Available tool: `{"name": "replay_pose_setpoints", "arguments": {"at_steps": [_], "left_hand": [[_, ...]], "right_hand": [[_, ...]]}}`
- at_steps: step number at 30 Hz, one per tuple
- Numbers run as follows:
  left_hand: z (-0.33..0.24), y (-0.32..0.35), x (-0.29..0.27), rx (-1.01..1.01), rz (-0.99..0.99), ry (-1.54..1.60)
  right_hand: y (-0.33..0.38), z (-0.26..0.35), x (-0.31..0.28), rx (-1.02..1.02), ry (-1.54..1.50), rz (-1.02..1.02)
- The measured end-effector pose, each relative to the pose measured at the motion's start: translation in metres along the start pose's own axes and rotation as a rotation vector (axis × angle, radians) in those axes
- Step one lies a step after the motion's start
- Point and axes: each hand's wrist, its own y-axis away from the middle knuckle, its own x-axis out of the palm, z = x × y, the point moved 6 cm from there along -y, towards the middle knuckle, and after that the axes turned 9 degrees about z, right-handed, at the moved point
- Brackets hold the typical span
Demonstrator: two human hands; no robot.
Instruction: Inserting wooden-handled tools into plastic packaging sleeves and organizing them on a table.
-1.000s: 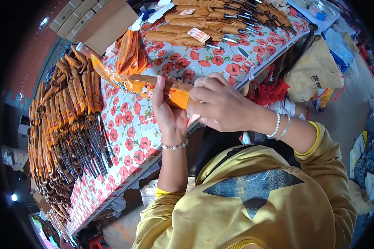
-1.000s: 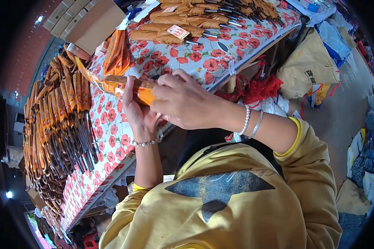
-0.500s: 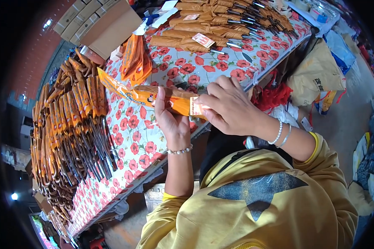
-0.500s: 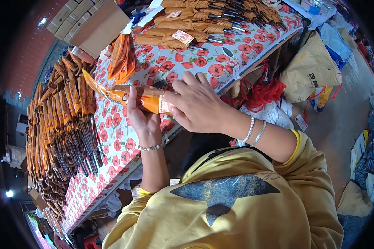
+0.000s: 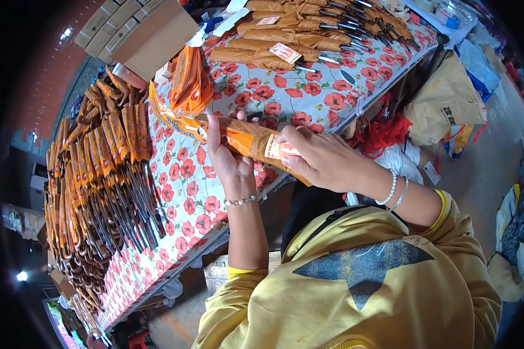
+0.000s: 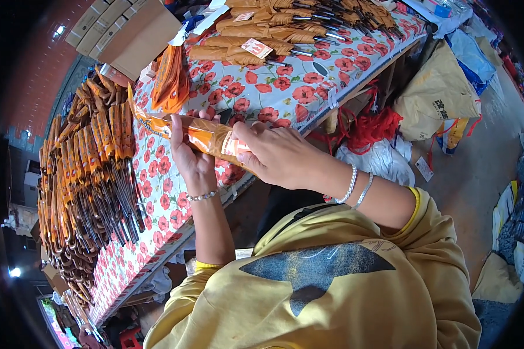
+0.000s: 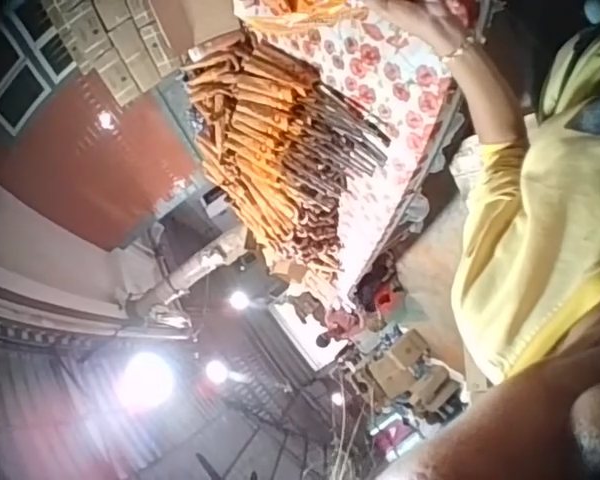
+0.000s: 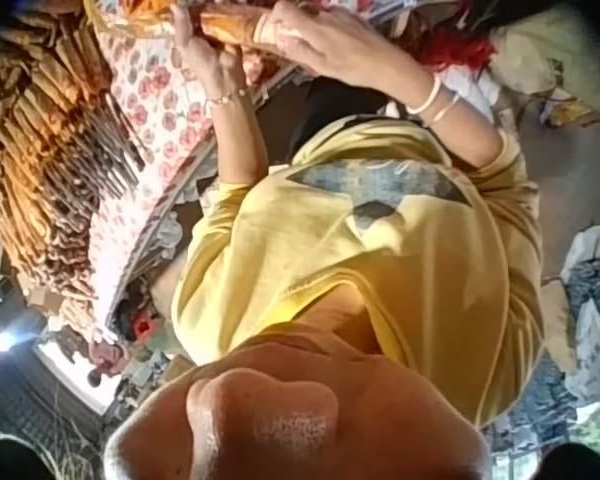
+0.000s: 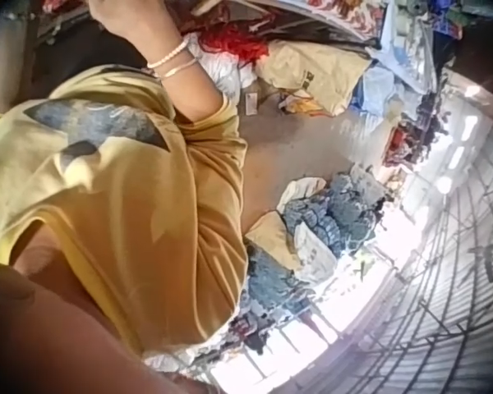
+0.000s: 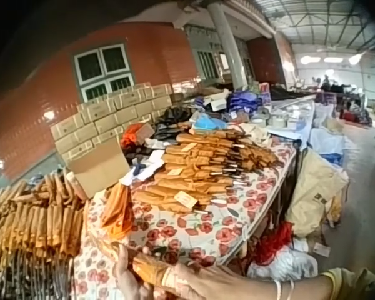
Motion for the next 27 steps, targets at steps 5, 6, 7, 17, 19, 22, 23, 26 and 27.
{"name": "replay_pose_setpoints", "arguments": {"at_steps": [5, 6, 7, 17, 19, 22, 23, 26, 27], "left_hand": [[0.025, 0.019, 0.009, -0.121, 0.019, -0.025], [0.032, 0.024, 0.010, -0.147, 0.021, -0.050], [0.038, 0.028, 0.012, -0.173, 0.022, -0.074], [0.013, 0.016, -0.004, -0.106, 0.031, -0.267], [-0.004, 0.016, 0.005, -0.010, 0.008, -0.249], [0.008, 0.023, 0.033, -0.050, 0.123, -0.312], [0.026, 0.034, 0.038, -0.104, 0.213, -0.343], [0.056, 0.066, 0.044, -0.231, 0.263, -0.390], [0.060, 0.071, 0.041, -0.301, 0.221, -0.406]], "right_hand": [[-0.008, -0.003, 0.006, 0.036, 0.002, -0.002], [-0.011, -0.003, 0.005, 0.029, -0.006, -0.022], [-0.013, -0.003, 0.005, 0.023, -0.014, -0.043], [0.006, -0.014, -0.003, 0.009, -0.545, -0.036], [0.030, -0.019, 0.014, 0.392, -1.003, 0.437], [0.031, -0.017, 0.037, 0.307, -1.380, 0.400], [0.029, -0.013, 0.043, 0.255, -1.570, 0.389], [0.024, -0.012, 0.050, 0.248, -1.633, 0.326], [0.023, -0.013, 0.050, 0.243, -1.664, 0.292]]}}
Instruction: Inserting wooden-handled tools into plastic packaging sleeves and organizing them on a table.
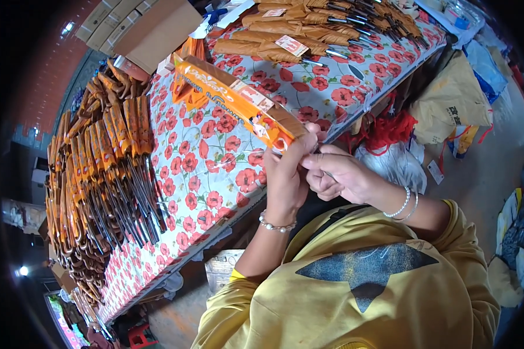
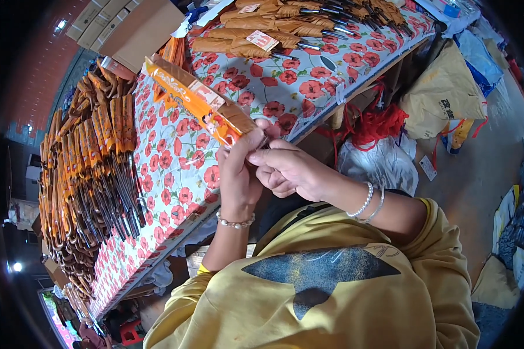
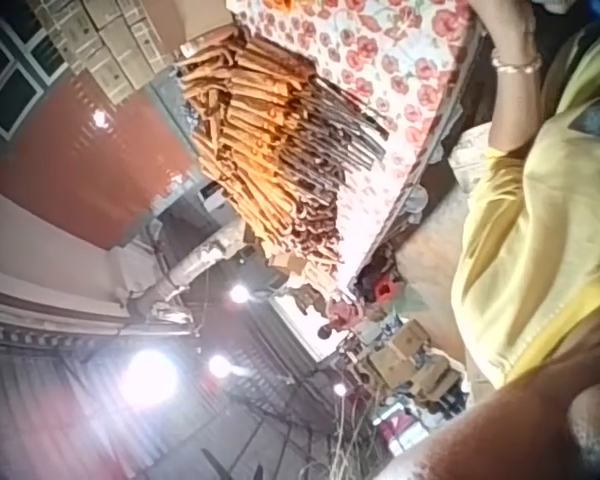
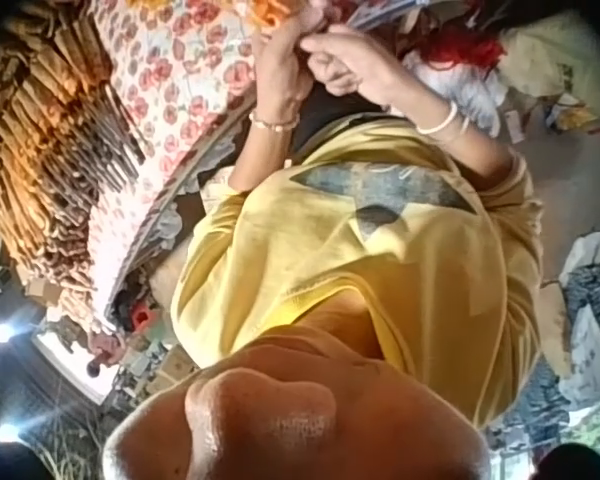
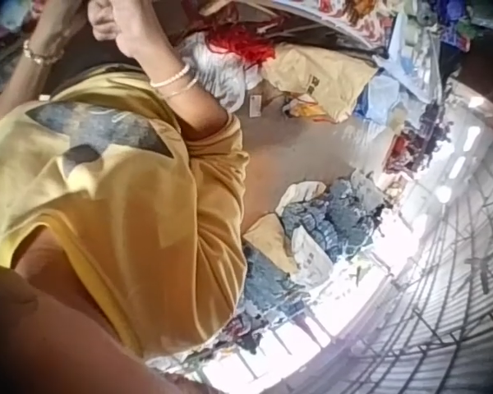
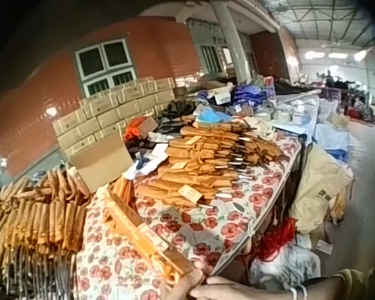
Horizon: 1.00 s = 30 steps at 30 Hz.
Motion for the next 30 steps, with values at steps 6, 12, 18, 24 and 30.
{"name": "replay_pose_setpoints", "arguments": {"at_steps": [6, 12, 18, 24, 30], "left_hand": [[-0.061, -0.016, -0.017, 0.372, 0.328, 0.538], [-0.089, -0.042, -0.098, 0.352, 0.073, 0.571], [-0.055, -0.035, -0.081, 0.281, -0.195, 0.412], [-0.044, -0.029, -0.055, 0.250, -0.325, 0.455], [-0.065, -0.044, -0.080, 0.370, -0.253, 0.329]], "right_hand": [[0.008, 0.022, 0.003, 0.046, 0.200, 0.114], [0.040, 0.071, 0.017, -0.415, 1.646, -0.310], [0.035, 0.066, 0.021, -0.364, 1.994, -0.434], [0.012, 0.070, 0.020, -0.489, 1.815, -0.460], [0.003, 0.065, 0.025, -0.380, 1.633, -0.329]]}}
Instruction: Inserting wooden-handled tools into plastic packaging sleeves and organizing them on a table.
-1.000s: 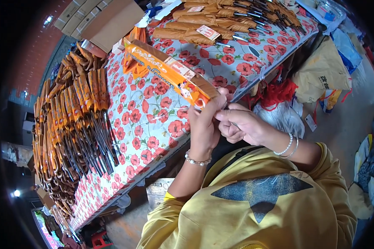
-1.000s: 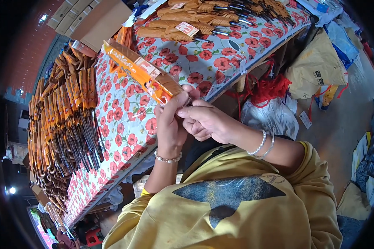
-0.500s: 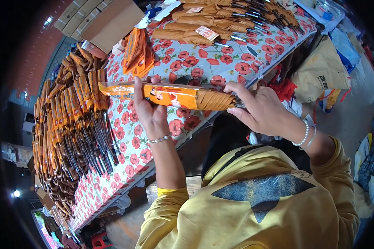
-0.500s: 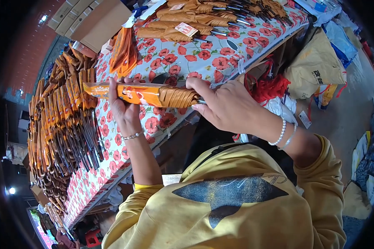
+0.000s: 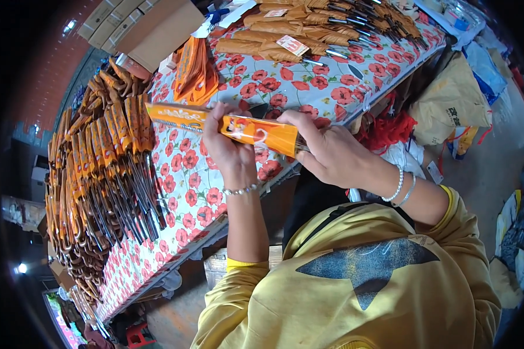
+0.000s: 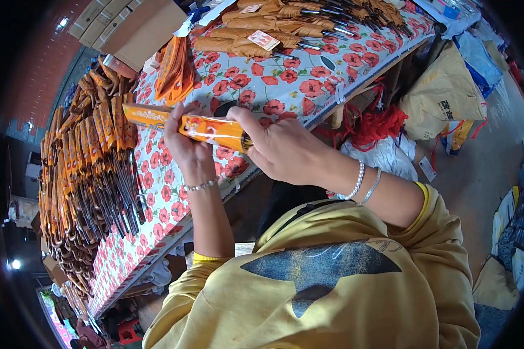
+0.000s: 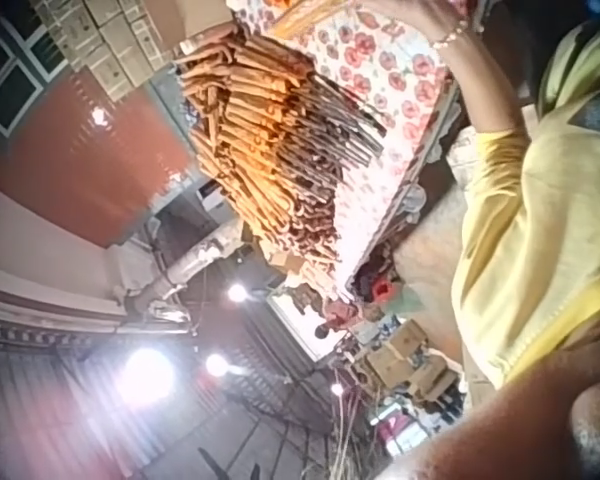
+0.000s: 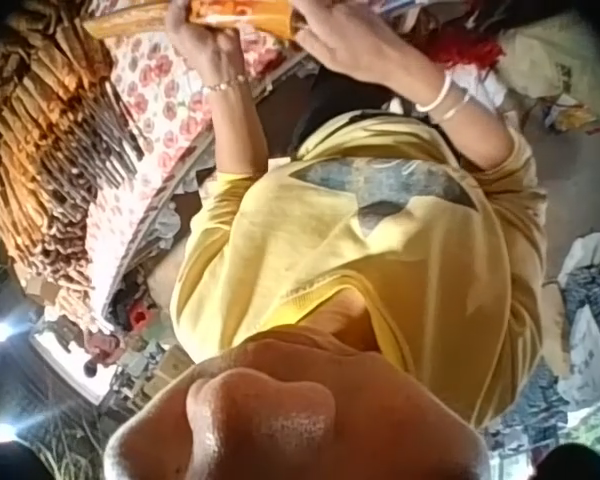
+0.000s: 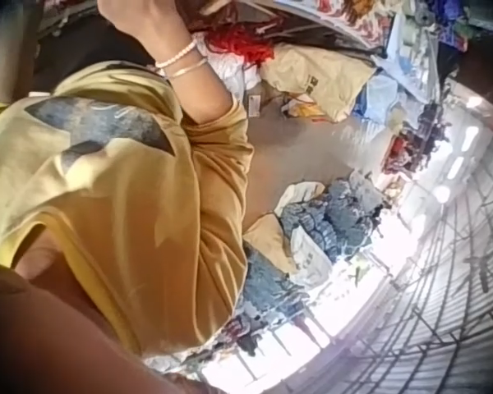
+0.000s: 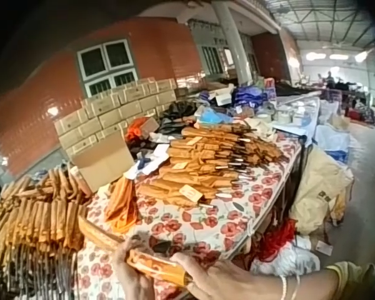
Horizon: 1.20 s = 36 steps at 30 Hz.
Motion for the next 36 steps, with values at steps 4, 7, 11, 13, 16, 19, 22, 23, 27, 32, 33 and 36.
{"name": "replay_pose_setpoints", "arguments": {"at_steps": [4, 7, 11, 13, 16, 19, 22, 23, 27, 32, 33, 36], "left_hand": [[-0.044, -0.041, -0.021, 0.072, 0.077, -0.042], [-0.082, -0.073, -0.069, 0.108, -0.060, -0.004], [-0.088, -0.081, -0.053, 0.131, 0.098, 0.057], [-0.056, -0.056, -0.005, 0.125, 0.145, 0.086], [-0.004, -0.037, 0.012, 0.066, 0.217, 0.165], [0.028, -0.017, 0.028, 0.006, 0.166, 0.186], [0.024, -0.023, 0.017, 0.011, -0.011, 0.115], [0.017, -0.027, 0.004, -0.007, -0.064, 0.099], [0.009, -0.040, -0.031, -0.045, -0.049, 0.053], [0.024, -0.006, 0.001, 0.018, -0.069, 0.131], [0.024, 0.009, 0.011, -0.010, -0.084, 0.072], [0.015, 0.038, 0.015, -0.018, -0.099, 0.145]], "right_hand": [[0.023, 0.007, -0.017, -0.022, -0.076, 0.018], [0.056, -0.007, -0.011, 0.028, 0.006, 0.163], [0.061, -0.010, -0.004, 0.181, -0.464, 0.347], [0.049, -0.013, 0.007, 0.149, -0.569, 0.244], [0.025, -0.013, 0.020, 0.139, -0.702, 0.176], [0.004, -0.017, 0.031, 0.176, -0.880, 0.159], [0.004, -0.015, 0.040, 0.198, -1.136, 0.134], [0.003, -0.010, 0.043, 0.178, -1.127, 0.159], [0.007, -0.004, 0.057, 0.234, -1.184, 0.206], [0.004, -0.016, 0.065, 0.295, -1.152, 0.194], [0.001, -0.017, 0.066, 0.311, -1.146, 0.171], [-0.017, -0.008, 0.075, 0.289, -1.123, 0.183]]}}
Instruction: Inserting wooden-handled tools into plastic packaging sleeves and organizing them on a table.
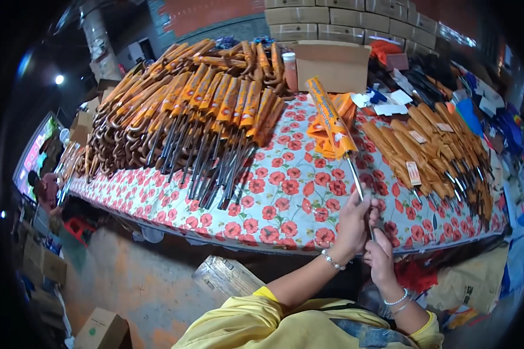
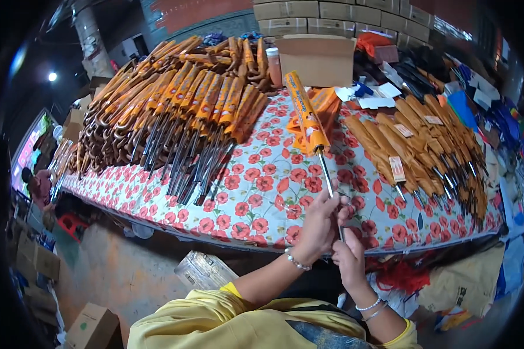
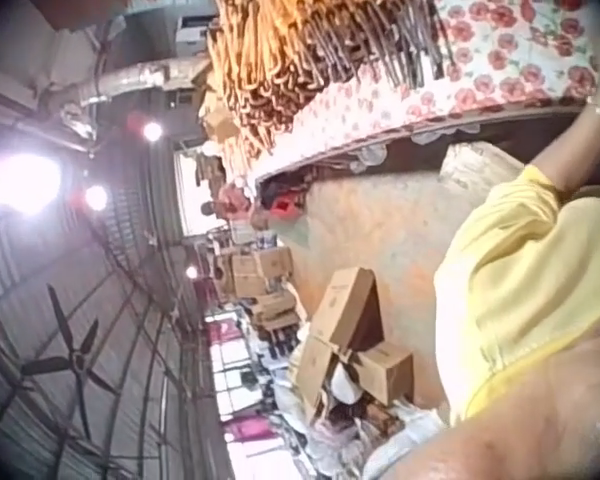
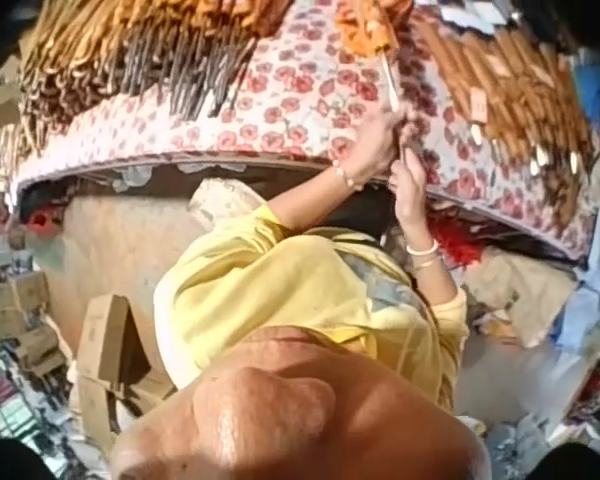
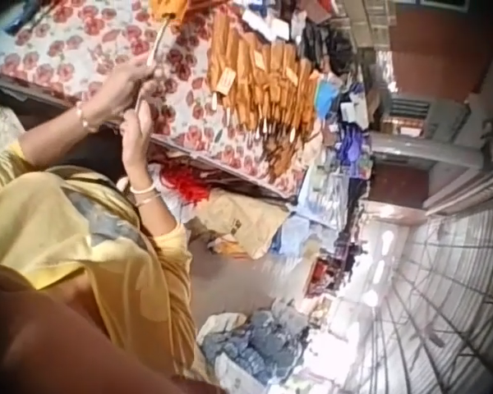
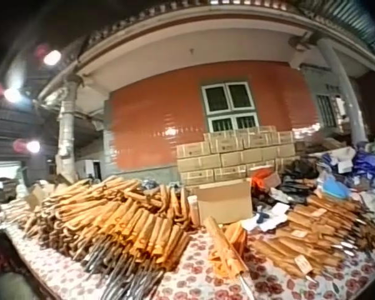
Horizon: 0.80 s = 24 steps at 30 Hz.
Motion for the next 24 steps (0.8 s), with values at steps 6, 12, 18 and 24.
{"name": "replay_pose_setpoints", "arguments": {"at_steps": [6, 12, 18, 24], "left_hand": [[-0.063, -0.005, -0.017, 0.081, -0.036, -0.253], [-0.194, -0.031, -0.094, 0.229, -0.184, -0.872], [-0.244, -0.083, -0.193, -0.037, -0.336, -1.573], [-0.247, -0.112, -0.225, 0.158, -0.295, -2.046]], "right_hand": [[-0.025, 0.032, 0.030, -0.338, 0.479, 0.217], [-0.014, 0.038, -0.013, -0.250, 1.209, 0.109], [-0.016, 0.029, -0.035, -0.411, 1.407, 0.052], [-0.020, 0.023, -0.033, -0.452, 1.405, 0.072]]}}
